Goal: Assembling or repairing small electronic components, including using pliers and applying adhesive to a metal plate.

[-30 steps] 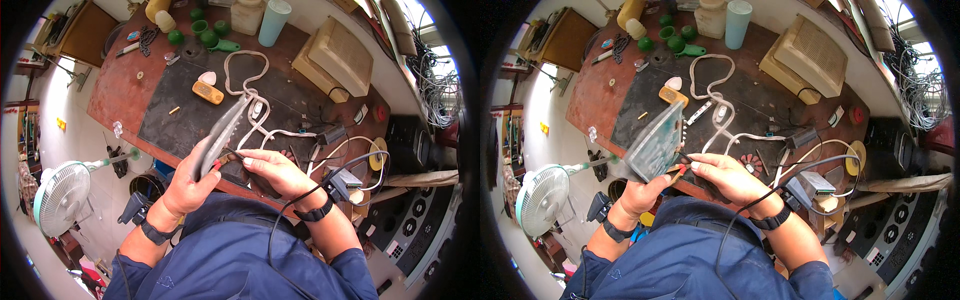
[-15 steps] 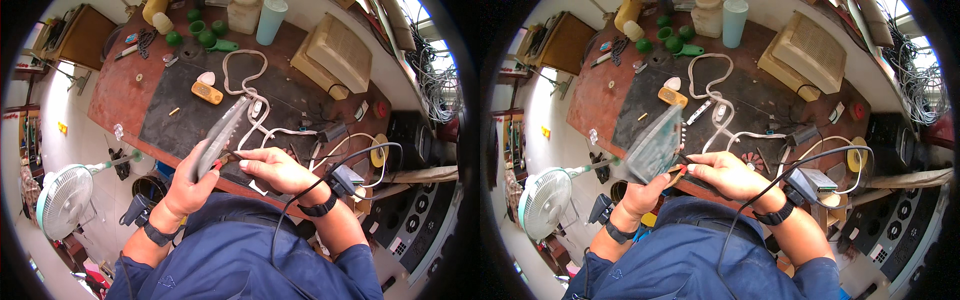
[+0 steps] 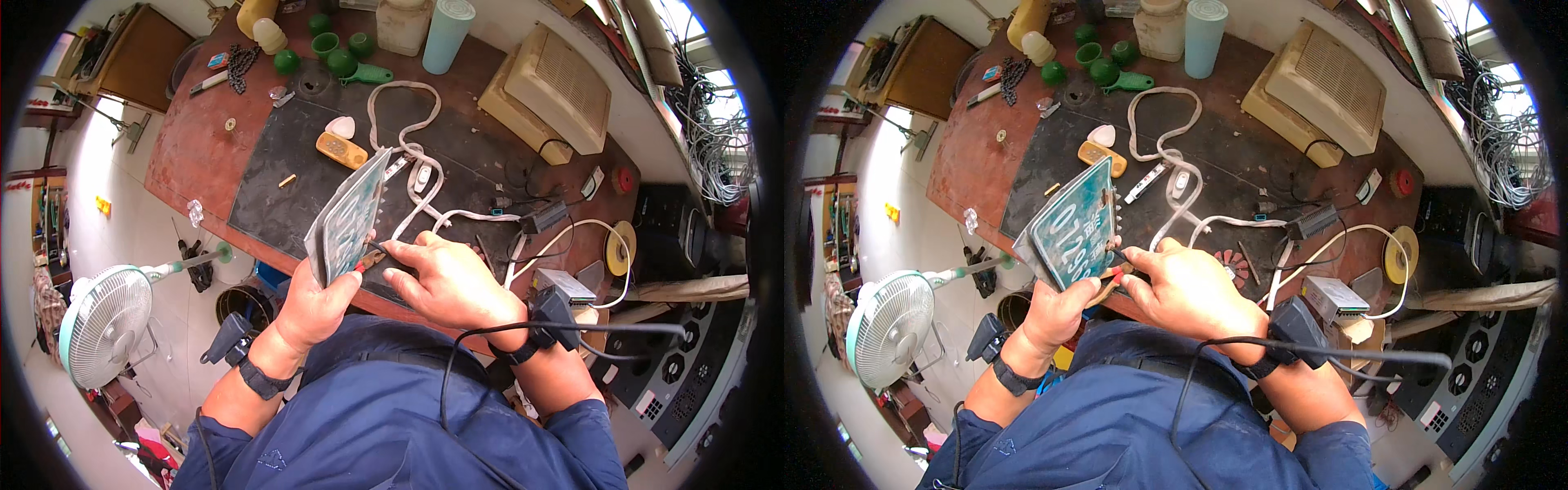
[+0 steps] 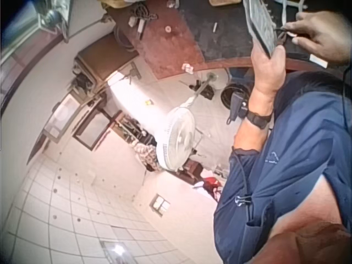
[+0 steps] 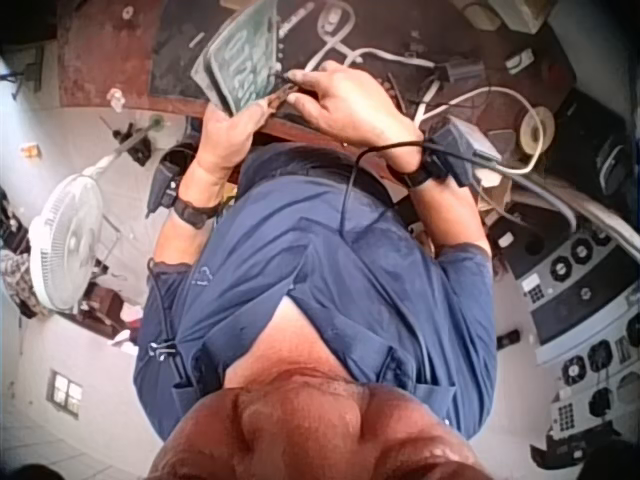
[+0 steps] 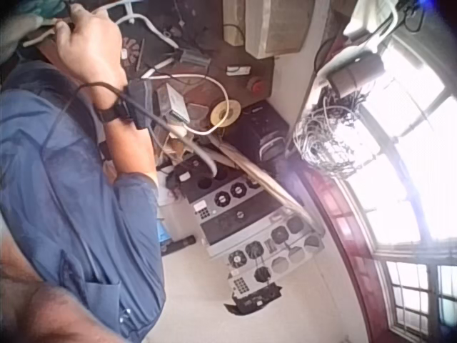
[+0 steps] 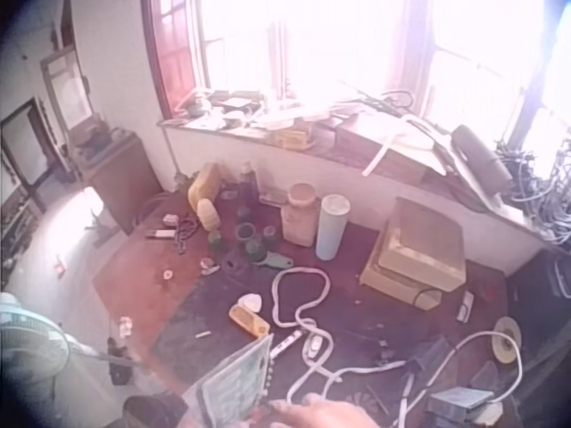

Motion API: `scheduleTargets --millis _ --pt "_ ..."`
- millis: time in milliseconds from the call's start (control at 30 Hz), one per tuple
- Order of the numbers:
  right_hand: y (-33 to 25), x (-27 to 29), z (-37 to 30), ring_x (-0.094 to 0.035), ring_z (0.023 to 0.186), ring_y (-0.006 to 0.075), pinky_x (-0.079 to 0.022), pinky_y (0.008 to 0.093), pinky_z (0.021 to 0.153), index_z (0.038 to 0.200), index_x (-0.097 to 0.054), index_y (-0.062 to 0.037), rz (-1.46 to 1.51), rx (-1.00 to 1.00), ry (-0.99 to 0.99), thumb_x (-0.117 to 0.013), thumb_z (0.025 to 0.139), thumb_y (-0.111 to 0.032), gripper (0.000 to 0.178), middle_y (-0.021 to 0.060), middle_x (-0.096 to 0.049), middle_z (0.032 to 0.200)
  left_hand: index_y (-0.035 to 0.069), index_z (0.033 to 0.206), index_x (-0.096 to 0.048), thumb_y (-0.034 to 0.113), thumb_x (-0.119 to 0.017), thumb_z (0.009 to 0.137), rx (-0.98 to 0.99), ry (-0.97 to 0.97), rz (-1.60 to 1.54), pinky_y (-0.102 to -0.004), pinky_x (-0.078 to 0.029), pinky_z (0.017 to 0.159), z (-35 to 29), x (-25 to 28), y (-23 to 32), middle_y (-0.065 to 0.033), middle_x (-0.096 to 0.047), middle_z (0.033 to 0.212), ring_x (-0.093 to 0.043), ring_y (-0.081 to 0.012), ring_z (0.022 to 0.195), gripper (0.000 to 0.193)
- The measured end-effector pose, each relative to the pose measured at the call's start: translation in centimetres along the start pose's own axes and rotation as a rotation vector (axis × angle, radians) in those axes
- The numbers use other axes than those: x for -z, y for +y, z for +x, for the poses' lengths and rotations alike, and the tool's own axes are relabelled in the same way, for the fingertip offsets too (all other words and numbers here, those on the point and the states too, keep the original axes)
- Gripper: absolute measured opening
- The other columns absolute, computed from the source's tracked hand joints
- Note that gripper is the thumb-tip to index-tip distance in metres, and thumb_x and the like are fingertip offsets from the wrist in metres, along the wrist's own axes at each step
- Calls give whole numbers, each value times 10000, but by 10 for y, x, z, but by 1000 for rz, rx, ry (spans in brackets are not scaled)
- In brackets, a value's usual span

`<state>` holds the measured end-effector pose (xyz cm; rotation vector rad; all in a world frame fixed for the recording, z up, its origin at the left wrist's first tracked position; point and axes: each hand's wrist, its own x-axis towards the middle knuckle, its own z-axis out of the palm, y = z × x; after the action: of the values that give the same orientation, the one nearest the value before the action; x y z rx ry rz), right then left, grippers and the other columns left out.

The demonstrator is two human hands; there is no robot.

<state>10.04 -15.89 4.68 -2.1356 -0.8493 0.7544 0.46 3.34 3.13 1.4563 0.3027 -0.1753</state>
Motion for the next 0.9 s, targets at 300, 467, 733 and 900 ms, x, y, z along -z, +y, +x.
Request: scheduleTargets --millis 300,467,733,900 --pt "18 -5 4 -610 801 354 -498 415 751 1242 -625 24 202 61 -57 -652 913 -285 452 211 -611 879 -20 1394 -450 -24 -473 852 9 27 -9 -282 -425 986 -1 -3 6 -101 -575 1296 -545 -145 1147 543" --pt "6 -3 6 -614 802 337 -494 408 740 1256 -625 12 33 33 -53 -657 911 -288 458 200 -611 894 -4 1399 -446 -32 -475 856 -36 67 -17 -280 -445 959 -3 -3 1 -104 -594 1266 -564 -142 1105 545" --pt "18 -14 14 -629 836 343 -502 402 763 1244 -632 12 158 65 -67 -640 921 -305 452 209 -622 900 -6 1381 -458 -24 -497 881 -111 91 170 -281 -460 940 5 -1 -3 -112 -612 1231 -579 -151 1084 501" --pt "23 -12 12 -639 866 324 -509 387 791 1250 -627 11 220 48 -92 -630 938 -288 432 195 -628 951 -11 1373 -460 -19 -500 877 -38 69 122 -294 -450 970 2 -1 -1 -124 -599 1237 -575 -171 1120 497"
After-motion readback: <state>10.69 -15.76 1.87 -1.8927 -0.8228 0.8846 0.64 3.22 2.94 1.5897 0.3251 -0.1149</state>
